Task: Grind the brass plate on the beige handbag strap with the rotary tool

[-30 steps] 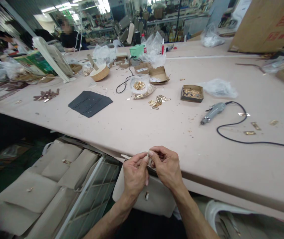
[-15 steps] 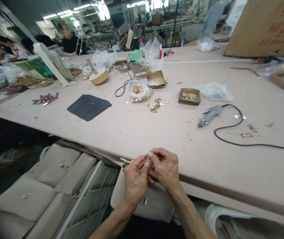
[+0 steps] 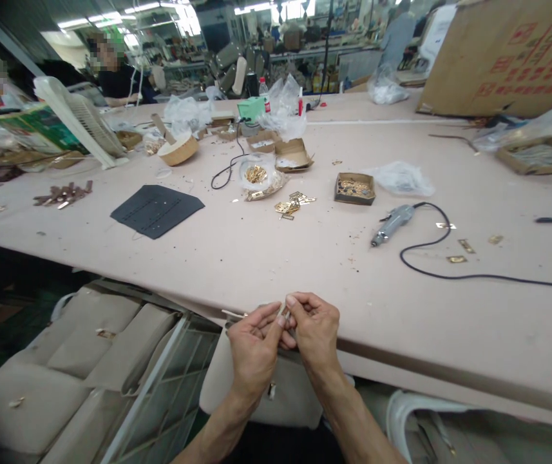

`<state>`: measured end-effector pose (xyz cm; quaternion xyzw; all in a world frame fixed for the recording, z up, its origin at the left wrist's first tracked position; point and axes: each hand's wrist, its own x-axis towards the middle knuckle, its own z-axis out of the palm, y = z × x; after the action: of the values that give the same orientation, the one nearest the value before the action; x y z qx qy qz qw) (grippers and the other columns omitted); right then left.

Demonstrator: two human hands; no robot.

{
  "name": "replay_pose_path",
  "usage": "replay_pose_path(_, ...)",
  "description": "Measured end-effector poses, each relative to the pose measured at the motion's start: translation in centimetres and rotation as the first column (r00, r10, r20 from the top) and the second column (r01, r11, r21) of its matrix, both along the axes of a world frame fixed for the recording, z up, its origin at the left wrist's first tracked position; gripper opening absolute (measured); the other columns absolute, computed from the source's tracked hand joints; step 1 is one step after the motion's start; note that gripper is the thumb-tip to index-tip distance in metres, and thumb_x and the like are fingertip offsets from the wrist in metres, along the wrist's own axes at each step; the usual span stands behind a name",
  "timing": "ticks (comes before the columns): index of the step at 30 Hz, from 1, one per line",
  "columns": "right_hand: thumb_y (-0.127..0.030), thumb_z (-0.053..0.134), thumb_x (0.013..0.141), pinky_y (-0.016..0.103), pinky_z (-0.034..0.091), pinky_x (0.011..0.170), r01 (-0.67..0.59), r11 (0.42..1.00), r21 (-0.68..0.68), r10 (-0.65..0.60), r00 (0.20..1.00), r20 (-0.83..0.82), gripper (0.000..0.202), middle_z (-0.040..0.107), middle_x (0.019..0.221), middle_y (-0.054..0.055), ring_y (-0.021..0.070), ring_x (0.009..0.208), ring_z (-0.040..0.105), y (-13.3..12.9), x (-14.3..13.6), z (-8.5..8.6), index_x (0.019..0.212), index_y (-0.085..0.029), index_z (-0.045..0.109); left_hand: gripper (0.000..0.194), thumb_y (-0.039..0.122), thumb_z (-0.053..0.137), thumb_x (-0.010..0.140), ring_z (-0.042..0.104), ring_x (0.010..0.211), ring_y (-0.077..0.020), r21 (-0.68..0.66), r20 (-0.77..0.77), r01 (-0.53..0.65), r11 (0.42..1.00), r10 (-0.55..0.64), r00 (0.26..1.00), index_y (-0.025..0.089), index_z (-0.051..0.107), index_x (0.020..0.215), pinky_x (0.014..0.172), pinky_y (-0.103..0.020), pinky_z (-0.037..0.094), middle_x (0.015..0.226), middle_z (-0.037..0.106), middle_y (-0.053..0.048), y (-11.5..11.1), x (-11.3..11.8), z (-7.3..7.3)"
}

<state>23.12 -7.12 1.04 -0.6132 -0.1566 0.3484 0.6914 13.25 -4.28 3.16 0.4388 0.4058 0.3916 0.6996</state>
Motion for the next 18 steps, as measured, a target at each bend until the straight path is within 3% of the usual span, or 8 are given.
replay_pose_path(5,-0.044,0.081,0.081,0.023,0.048,0.051,-0.132,0.989,-0.068,0.142,0.976,0.167,0.032,0.067,0.067,0.004,0.0138,0.055,0.059,0.1,0.9,1.4,0.089,-0.013,0.075,0.043,0.037,0.080,0.085,0.069,0.053,-0.0194,0.042,-0.022,0.015,0.999,-0.014,1.000,0.004,0.071,0.112,0.051,-0.025,0.059,0.082,0.075,-0.014,0.4,0.2,0.3)
replay_pose_path(8,-0.036,0.073,0.085,0.023,0.049,0.058,-0.104,0.991,-0.088,0.125,0.951,0.282,0.022,0.070,0.073,0.004,0.0143,0.063,0.062,0.2,0.9,2.3,0.084,-0.014,0.074,0.045,0.040,0.086,0.079,0.070,0.056,-0.0216,0.058,-0.064,0.006,0.998,-0.003,0.998,0.006,0.075,0.107,0.050,-0.026,0.061,0.082,0.075,-0.013,0.7,0.0,0.2)
replay_pose_path(10,-0.033,0.070,0.085,0.023,0.046,0.055,-0.103,0.991,-0.090,0.124,0.956,0.266,0.020,0.068,0.068,0.003,0.0140,0.059,0.060,0.5,1.0,2.2,0.081,-0.014,0.073,0.050,0.041,0.091,0.072,0.073,0.064,-0.0247,0.033,-0.119,-0.016,0.999,0.019,0.993,0.008,0.076,0.106,0.055,-0.028,0.064,0.087,0.076,-0.012,1.3,-0.1,-0.6)
replay_pose_path(13,-0.032,0.069,0.085,0.024,0.046,0.056,-0.099,0.990,-0.100,0.124,0.952,0.279,0.018,0.068,0.068,0.003,0.0153,0.060,0.061,1.0,1.2,1.5,0.082,-0.015,0.073,0.061,0.044,0.095,0.066,0.074,0.067,-0.0268,-0.041,-0.135,0.077,0.996,-0.082,0.987,0.010,0.076,0.112,0.056,-0.030,0.065,0.091,0.077,-0.011,2.5,-0.2,-2.4)
replay_pose_path(15,-0.031,0.067,0.088,0.026,0.048,0.061,-0.056,0.993,-0.107,0.095,0.906,0.413,0.017,0.070,0.072,0.004,0.0164,0.065,0.063,1.0,1.2,1.3,0.084,-0.016,0.074,0.063,0.048,0.096,0.064,0.075,0.072,-0.0290,-0.064,-0.134,0.118,0.991,-0.125,0.983,0.010,0.077,0.111,0.059,-0.031,0.066,0.093,0.077,-0.012,3.1,-0.3,-3.2)
replay_pose_path(18,-0.027,0.063,0.093,0.031,0.051,0.068,0.030,0.999,-0.031,0.000,0.721,0.693,0.016,0.068,0.081,0.006,0.0182,0.071,0.062,-0.1,1.2,1.4,0.099,-0.017,0.073,0.062,0.051,0.096,0.061,0.077,0.081,-0.0311,-0.033,-0.170,0.085,0.996,-0.090,0.981,0.011,0.078,0.104,0.065,-0.030,0.068,0.092,0.077,-0.012,3.4,-0.3,-3.5)
